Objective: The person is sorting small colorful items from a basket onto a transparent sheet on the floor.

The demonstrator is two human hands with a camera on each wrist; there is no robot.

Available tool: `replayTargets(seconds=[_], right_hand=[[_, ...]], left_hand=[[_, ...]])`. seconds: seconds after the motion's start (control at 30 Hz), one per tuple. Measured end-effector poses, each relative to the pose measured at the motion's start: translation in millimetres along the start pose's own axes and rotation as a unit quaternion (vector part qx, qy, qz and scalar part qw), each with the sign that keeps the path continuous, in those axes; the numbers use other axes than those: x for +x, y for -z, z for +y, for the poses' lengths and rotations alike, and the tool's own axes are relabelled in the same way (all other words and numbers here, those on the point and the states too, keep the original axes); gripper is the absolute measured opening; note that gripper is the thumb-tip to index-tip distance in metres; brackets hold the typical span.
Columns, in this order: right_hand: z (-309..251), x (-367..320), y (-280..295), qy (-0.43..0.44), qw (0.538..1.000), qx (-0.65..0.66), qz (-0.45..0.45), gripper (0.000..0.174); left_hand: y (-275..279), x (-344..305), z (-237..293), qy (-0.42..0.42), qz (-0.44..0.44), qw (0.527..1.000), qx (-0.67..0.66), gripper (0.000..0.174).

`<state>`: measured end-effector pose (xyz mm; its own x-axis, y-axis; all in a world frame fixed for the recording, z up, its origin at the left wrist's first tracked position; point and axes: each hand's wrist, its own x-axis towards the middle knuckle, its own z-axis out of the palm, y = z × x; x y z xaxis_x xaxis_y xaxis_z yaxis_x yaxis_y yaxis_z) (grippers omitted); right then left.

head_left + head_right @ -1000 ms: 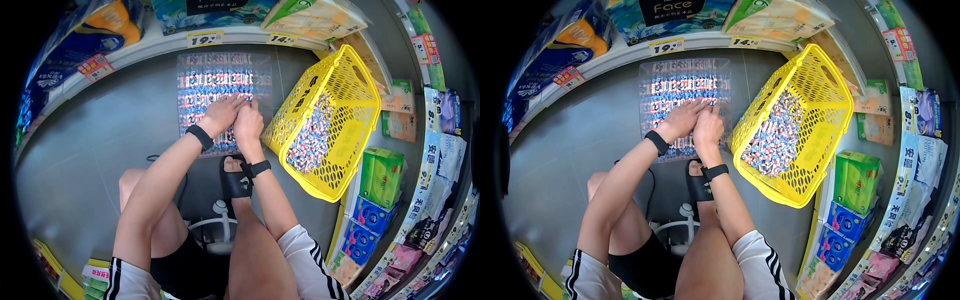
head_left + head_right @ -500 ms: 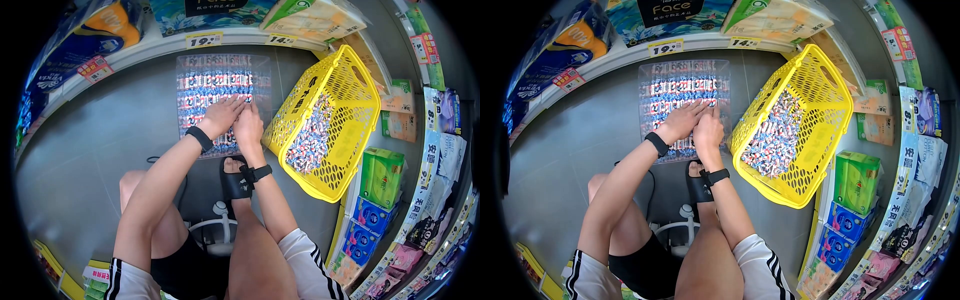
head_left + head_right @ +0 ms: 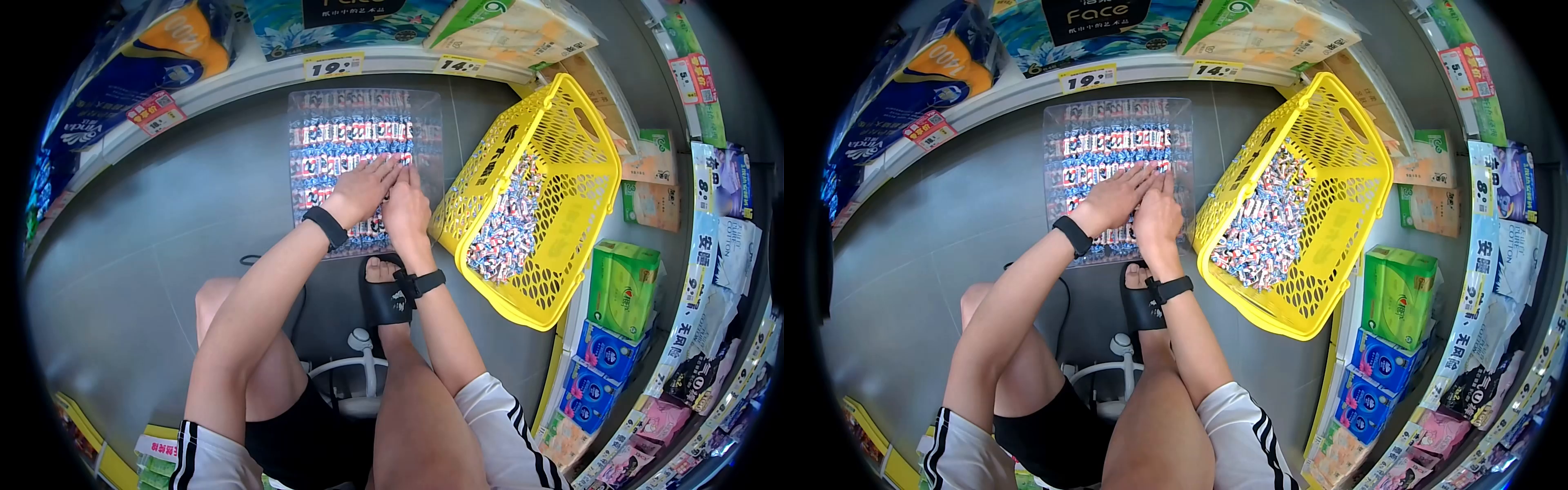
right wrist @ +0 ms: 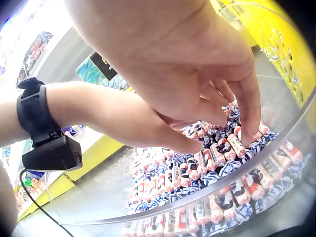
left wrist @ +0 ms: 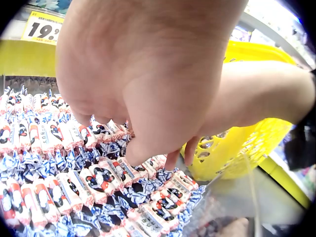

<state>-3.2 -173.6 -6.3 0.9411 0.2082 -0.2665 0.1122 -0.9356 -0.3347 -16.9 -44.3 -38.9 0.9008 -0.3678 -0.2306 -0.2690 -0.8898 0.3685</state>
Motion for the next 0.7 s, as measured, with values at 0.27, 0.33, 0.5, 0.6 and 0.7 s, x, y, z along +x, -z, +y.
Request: replayTargets(seconds=[0.27, 0.33, 0.5, 0.6, 0.7], right_hand=[[-7, -8, 9, -0.038, 0.999, -0.009, -0.034, 0.050], [-8, -10, 7, -0.031, 0.999, -0.006, -0.028, 0.049], [-4, -12, 0, -0.020, 1.000, -0.010, -0.007, 0.048], [-2, -10, 1, -0.013, 1.000, -0.017, -0.002, 0.047], [-9, -9, 16, -0.048, 0.998, -0.018, -0.038, 0.046]], left_hand=[[13, -11, 10, 0.051, -0.061, 0.997, -0.007, 0.083], [7, -11, 10, 0.055, -0.058, 0.997, 0.000, 0.085], [6, -11, 12, 0.049, -0.073, 0.996, 0.011, 0.085], [12, -11, 12, 0.049, -0.084, 0.995, 0.024, 0.083], [8, -13, 16, 0.049, -0.079, 0.995, 0.021, 0.081]])
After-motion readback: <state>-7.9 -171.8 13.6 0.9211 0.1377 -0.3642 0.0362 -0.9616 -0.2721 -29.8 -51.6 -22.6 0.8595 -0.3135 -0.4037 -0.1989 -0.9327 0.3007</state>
